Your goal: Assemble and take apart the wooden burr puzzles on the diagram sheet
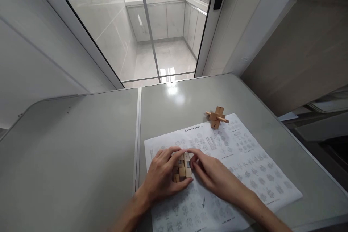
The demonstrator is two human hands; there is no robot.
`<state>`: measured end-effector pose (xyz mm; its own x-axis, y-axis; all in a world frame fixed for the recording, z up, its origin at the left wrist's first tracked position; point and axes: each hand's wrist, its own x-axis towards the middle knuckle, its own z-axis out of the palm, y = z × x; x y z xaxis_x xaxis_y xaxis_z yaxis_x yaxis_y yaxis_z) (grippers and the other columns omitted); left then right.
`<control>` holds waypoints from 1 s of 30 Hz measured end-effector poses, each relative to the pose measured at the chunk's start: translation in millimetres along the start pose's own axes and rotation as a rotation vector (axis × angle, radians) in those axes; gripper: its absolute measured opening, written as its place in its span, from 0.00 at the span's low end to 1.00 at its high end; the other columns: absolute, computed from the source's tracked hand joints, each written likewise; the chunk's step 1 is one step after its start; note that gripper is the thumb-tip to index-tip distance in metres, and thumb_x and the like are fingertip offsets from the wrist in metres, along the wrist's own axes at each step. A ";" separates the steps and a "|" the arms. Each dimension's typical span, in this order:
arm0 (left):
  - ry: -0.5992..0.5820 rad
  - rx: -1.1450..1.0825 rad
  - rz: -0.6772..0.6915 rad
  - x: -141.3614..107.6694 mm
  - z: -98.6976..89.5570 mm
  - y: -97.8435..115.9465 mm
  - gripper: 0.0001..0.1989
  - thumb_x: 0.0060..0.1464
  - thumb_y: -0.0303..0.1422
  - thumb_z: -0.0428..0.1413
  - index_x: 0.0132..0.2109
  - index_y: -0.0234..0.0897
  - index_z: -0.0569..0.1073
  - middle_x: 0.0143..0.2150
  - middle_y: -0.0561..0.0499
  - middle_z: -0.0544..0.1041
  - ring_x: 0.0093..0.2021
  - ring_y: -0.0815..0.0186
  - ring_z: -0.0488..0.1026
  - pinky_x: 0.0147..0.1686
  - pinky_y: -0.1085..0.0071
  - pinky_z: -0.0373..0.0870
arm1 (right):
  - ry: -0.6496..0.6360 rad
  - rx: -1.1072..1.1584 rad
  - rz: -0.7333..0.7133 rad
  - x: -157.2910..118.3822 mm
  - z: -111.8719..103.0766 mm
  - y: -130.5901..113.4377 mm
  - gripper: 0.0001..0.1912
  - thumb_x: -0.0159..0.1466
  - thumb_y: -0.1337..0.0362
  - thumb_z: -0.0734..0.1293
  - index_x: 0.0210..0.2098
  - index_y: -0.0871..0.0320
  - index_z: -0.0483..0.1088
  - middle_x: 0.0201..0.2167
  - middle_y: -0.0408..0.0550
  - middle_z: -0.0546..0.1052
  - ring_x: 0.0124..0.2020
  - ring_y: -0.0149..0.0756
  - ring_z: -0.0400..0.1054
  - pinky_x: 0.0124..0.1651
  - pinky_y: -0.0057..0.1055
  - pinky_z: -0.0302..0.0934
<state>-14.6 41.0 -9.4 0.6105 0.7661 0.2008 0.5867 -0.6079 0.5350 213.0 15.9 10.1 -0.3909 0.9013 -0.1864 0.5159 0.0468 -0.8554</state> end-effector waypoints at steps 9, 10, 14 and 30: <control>0.049 0.020 -0.063 2.5 -3.8 -2.9 0.30 0.55 0.45 0.69 0.60 0.44 0.71 0.53 0.45 0.79 0.49 0.53 0.79 0.47 0.57 0.78 | 0.110 0.118 0.047 -19.0 9.2 14.1 0.22 0.76 0.64 0.58 0.68 0.50 0.59 0.48 0.49 0.79 0.37 0.38 0.75 0.44 0.37 0.71; 0.064 0.029 -0.082 2.7 -4.7 -4.1 0.29 0.55 0.45 0.69 0.59 0.43 0.72 0.52 0.45 0.79 0.48 0.54 0.80 0.46 0.58 0.78 | 0.123 0.117 0.055 -21.9 10.2 14.4 0.21 0.76 0.63 0.58 0.68 0.50 0.60 0.48 0.49 0.79 0.36 0.38 0.75 0.44 0.37 0.71; 0.153 0.091 -0.195 2.7 -9.9 -11.4 0.25 0.55 0.45 0.69 0.56 0.43 0.73 0.50 0.47 0.79 0.47 0.55 0.80 0.44 0.60 0.79 | 0.182 0.123 0.071 -33.2 16.3 18.4 0.20 0.77 0.61 0.58 0.67 0.50 0.60 0.48 0.50 0.79 0.34 0.36 0.74 0.41 0.33 0.72; 0.342 0.387 -0.527 0.5 -22.7 -32.5 0.24 0.60 0.52 0.62 0.54 0.42 0.75 0.49 0.48 0.80 0.44 0.56 0.83 0.38 0.64 0.77 | 0.496 0.169 0.005 -37.7 50.3 31.3 0.13 0.77 0.59 0.59 0.53 0.55 0.71 0.40 0.50 0.81 0.33 0.37 0.76 0.39 0.31 0.70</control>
<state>-45.4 65.9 -8.0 0.0326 0.9607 0.2757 0.9408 -0.1226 0.3159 205.6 -38.3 -34.0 0.0404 0.9989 0.0258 0.3703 0.0090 -0.9289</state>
